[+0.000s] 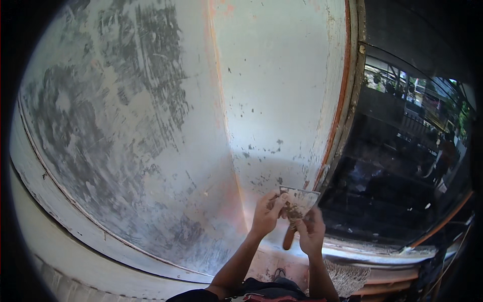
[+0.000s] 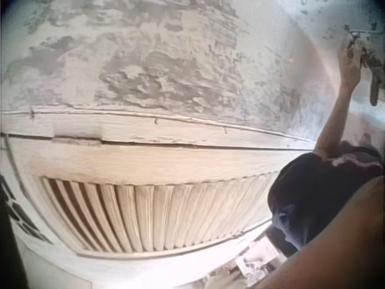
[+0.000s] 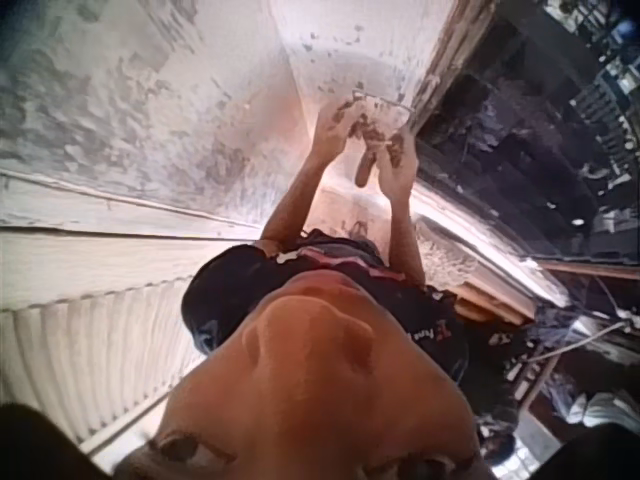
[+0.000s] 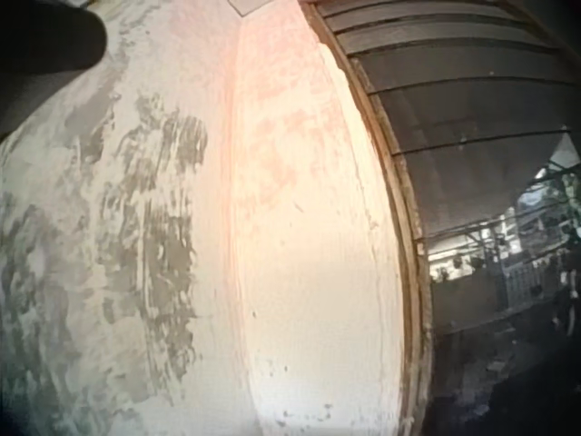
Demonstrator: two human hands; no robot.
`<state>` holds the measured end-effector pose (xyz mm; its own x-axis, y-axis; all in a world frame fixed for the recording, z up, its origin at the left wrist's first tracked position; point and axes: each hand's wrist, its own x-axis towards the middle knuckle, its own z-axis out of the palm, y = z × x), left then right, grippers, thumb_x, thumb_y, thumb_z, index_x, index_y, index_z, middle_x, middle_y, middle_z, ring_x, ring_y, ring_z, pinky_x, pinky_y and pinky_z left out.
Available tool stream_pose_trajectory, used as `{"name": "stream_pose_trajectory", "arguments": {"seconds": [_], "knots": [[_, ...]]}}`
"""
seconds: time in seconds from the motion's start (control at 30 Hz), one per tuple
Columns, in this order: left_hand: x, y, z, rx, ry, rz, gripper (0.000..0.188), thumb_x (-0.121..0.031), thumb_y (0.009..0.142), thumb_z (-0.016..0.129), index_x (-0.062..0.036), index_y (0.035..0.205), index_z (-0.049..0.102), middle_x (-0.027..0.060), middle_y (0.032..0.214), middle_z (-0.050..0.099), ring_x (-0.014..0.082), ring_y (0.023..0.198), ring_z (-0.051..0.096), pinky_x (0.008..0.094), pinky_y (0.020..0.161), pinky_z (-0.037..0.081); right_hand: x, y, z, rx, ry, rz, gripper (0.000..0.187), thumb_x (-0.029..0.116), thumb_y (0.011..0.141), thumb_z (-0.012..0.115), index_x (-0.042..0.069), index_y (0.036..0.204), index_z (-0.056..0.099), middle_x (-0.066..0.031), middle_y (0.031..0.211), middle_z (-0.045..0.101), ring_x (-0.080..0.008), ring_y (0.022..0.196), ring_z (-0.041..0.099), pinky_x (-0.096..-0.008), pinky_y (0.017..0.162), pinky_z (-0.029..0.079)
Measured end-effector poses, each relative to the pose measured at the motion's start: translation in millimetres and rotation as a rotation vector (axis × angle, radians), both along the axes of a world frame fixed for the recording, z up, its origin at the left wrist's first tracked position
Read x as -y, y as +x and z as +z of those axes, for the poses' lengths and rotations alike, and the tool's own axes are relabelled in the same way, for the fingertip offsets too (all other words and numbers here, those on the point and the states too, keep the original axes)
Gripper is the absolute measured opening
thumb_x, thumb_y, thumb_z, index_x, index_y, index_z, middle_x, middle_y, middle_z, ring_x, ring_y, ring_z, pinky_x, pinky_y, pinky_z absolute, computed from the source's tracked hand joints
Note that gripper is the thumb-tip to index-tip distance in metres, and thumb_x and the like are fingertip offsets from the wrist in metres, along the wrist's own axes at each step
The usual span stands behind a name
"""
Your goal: The person scrapes old paint or plaster from a wall corner using a metal putty knife.
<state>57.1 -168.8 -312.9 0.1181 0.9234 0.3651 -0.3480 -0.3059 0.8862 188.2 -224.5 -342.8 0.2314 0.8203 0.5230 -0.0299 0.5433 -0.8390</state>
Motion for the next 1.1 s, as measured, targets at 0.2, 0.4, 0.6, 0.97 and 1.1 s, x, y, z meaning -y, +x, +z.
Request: {"name": "stream_pose_trajectory", "arguments": {"seconds": [0.2, 0.4, 0.6, 0.97, 1.1], "knots": [[-30, 12, 10, 0.052, 0.039, 0.118, 0.02, -0.021, 0.102, 0.057, -0.0036, 0.094, 0.063, -0.0042, 0.071, 0.055, 0.0024, 0.057, 0.042, 0.0211, 0.05, 0.033, -56, 11, 11, 0.225, -0.032, 0.333, 0.024, 0.018, 0.094, 0.066, -0.004, 0.085, 0.071, -0.0132, 0.072, 0.071, -0.0225, 0.067, 0.07, -0.0315, 0.066, 0.052], [-55, 7, 19, 0.054, 0.093, 0.345, 0.025, -0.022, 0.103, 0.056, -0.0058, 0.085, 0.059, -0.0056, 0.065, 0.049, 0.0021, 0.054, 0.04, 0.0214, 0.049, 0.031, -99, -4, 21, 0.196, 0.027, 0.444, 0.029, 0.015, 0.101, 0.055, -0.004, 0.084, 0.067, -0.0114, 0.061, 0.066, -0.0167, 0.054, 0.064, -0.0296, 0.055, 0.05], [-80, -12, 43, 0.001, 0.139, 0.487, 0.028, -0.024, 0.104, 0.054, -0.0083, 0.082, 0.056, -0.0056, 0.064, 0.048, 0.0018, 0.051, 0.037, 0.0215, 0.046, 0.028, -122, -22, 37, 0.07, -0.06, 0.601, 0.035, 0.017, 0.105, 0.047, -0.003, 0.083, 0.065, -0.0067, 0.053, 0.059, -0.0125, 0.044, 0.058, -0.0294, 0.046, 0.046], [-109, -31, 65, -0.031, 0.273, 0.914, 0.025, -0.027, 0.103, 0.057, -0.0034, 0.098, 0.061, 0.0022, 0.086, 0.062, 0.0037, 0.056, 0.048, 0.0202, 0.046, 0.036, -171, -90, 67, 0.174, 0.377, 0.131, 0.032, 0.013, 0.102, 0.052, -0.002, 0.075, 0.06, -0.0113, 0.049, 0.056, -0.0216, 0.039, 0.057, -0.0344, 0.042, 0.042], [-102, -48, 77, -0.484, 0.538, 1.177, 0.04, -0.027, 0.102, 0.052, 0.0029, 0.129, 0.057, 0.017, 0.126, 0.062, 0.0246, 0.102, 0.063, 0.0358, 0.084, 0.05, -182, -100, 91, 0.185, 0.371, 0.097, 0.026, 0.011, 0.099, 0.054, -0.004, 0.079, 0.062, -0.0179, 0.06, 0.06, -0.034, 0.052, 0.062, -0.0415, 0.049, 0.045]]}}
